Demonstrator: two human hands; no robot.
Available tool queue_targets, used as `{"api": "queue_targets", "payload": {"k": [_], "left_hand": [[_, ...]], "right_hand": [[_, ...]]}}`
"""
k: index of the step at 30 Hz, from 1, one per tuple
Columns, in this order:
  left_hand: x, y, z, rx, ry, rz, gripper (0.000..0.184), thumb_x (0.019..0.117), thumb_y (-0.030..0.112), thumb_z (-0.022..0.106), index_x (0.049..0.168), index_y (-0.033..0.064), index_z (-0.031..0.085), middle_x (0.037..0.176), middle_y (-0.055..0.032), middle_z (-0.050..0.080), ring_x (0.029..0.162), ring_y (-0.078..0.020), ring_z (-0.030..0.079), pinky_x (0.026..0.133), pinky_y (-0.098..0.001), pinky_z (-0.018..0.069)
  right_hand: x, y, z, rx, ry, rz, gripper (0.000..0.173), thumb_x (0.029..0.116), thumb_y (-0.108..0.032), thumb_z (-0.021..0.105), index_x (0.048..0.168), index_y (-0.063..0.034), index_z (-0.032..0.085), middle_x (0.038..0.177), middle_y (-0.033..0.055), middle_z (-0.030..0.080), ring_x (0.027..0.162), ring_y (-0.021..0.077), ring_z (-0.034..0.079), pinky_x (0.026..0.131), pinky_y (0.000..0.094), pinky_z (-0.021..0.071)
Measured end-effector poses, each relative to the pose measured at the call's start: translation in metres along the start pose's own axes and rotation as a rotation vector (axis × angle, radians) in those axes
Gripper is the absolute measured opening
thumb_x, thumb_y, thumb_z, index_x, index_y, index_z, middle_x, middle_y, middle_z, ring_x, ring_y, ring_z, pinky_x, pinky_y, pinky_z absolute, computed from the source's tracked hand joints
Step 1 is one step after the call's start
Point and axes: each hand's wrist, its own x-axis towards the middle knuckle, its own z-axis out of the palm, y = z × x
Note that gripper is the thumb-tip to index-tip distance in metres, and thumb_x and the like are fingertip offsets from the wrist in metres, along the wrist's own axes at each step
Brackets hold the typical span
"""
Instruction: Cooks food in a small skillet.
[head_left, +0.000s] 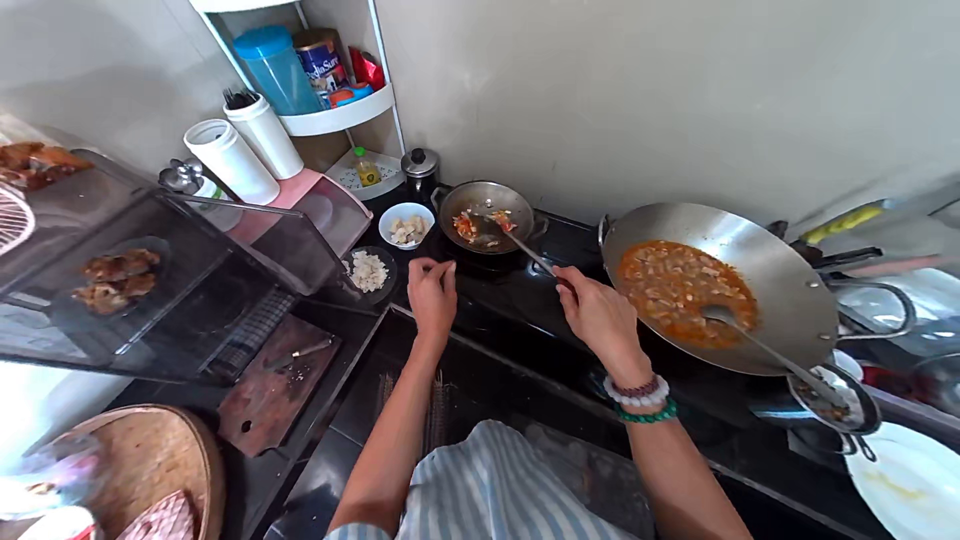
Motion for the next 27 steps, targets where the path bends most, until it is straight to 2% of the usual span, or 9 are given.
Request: {"api": "queue_targets", "payload": {"k": [6,9,11,15,18,21,23,25,27], "left_hand": [[-0.102,-0.055,-0.063,-0.062,-0.022,-0.013,0.024,0.1008,0.028,0.063,0.107,0.0112,0.078,0.112,-0.0135,0.063,0.091,-0.0152,0.065,0.077,-0.0284,0.0589],[-0.154,-0.084,-0.091,-0.046,-0.044,-0.108,0.022,0.0995,0.028,0.065,0.104,0.0114,0.079,0.110,-0.0118,0.062,0.089,-0.0128,0.064,0.075,-0.0263,0.0578],[-0.181,-0.099,-0.102,-0.035,-0.043,-0.182,0.023,0.0985,0.027,0.064,0.102,0.0098,0.079,0.109,-0.0128,0.062,0.087,-0.0130,0.064,0.073,-0.0260,0.0572],[-0.210,-0.117,-0.114,-0.021,0.017,-0.265,0.022,0.0972,0.025,0.065,0.100,0.0077,0.079,0.109,-0.0150,0.062,0.083,-0.0133,0.064,0.070,-0.0258,0.0568],[-0.220,-0.122,-0.121,-0.012,0.046,-0.308,0.022,0.0971,0.024,0.066,0.100,0.0071,0.079,0.108,-0.0153,0.062,0.081,-0.0135,0.064,0.069,-0.0253,0.0559],[-0.212,-0.126,-0.123,-0.015,0.074,-0.297,0.022,0.0972,0.026,0.065,0.099,0.0080,0.078,0.108,-0.0139,0.062,0.083,-0.0125,0.063,0.070,-0.0244,0.0554],[-0.215,-0.128,-0.127,-0.022,0.084,-0.299,0.022,0.0974,0.026,0.065,0.099,0.0080,0.078,0.107,-0.0133,0.062,0.085,-0.0125,0.063,0.071,-0.0244,0.0556],[-0.215,-0.131,-0.131,-0.022,0.104,-0.304,0.023,0.0976,0.026,0.064,0.099,0.0078,0.078,0.107,-0.0135,0.062,0.086,-0.0131,0.064,0.072,-0.0254,0.0556],[-0.217,-0.133,-0.133,-0.016,0.120,-0.317,0.023,0.0977,0.026,0.064,0.100,0.0078,0.078,0.108,-0.0136,0.062,0.086,-0.0132,0.064,0.072,-0.0258,0.0558]], "right_hand": [[-0.014,-0.001,-0.016,0.133,0.215,-0.030,0.033,0.1063,-0.023,0.054,0.137,-0.0160,0.064,0.105,0.0160,0.074,0.088,0.0382,0.072,0.075,0.0636,0.0545],[-0.023,-0.018,-0.020,0.163,0.328,-0.064,0.038,0.1074,-0.023,0.050,0.143,-0.0145,0.060,0.109,0.0154,0.074,0.087,0.0346,0.071,0.073,0.0583,0.0553],[-0.020,-0.019,0.006,0.117,0.315,-0.084,0.040,0.1083,-0.022,0.048,0.145,-0.0109,0.057,0.114,0.0185,0.071,0.089,0.0375,0.072,0.073,0.0591,0.0572],[-0.022,-0.012,0.038,0.078,0.272,-0.006,0.036,0.1075,-0.023,0.048,0.139,-0.0133,0.064,0.101,0.0179,0.074,0.082,0.0385,0.072,0.069,0.0596,0.0556],[-0.025,-0.012,0.038,0.168,0.252,0.040,0.035,0.1066,-0.022,0.051,0.137,-0.0100,0.064,0.103,0.0203,0.074,0.086,0.0403,0.072,0.075,0.0620,0.0547],[-0.013,-0.009,0.037,0.470,0.199,0.176,0.035,0.1060,-0.021,0.055,0.137,-0.0077,0.061,0.108,0.0176,0.072,0.085,0.0261,0.070,0.078,0.0455,0.0565],[-0.005,-0.007,0.042,0.739,0.131,0.340,0.033,0.1056,-0.020,0.057,0.137,-0.0094,0.060,0.090,0.0093,0.065,0.060,0.0121,0.054,0.054,0.0283,0.0452],[0.007,-0.013,0.042,0.854,0.097,0.357,0.032,0.1057,-0.020,0.057,0.137,-0.0116,0.060,0.080,0.0073,0.061,0.051,0.0095,0.046,0.047,0.0250,0.0387],[0.022,-0.028,0.040,0.834,0.077,0.270,0.032,0.1063,-0.023,0.057,0.137,-0.0134,0.060,0.080,0.0081,0.062,0.053,0.0113,0.047,0.050,0.0271,0.0402]]}}
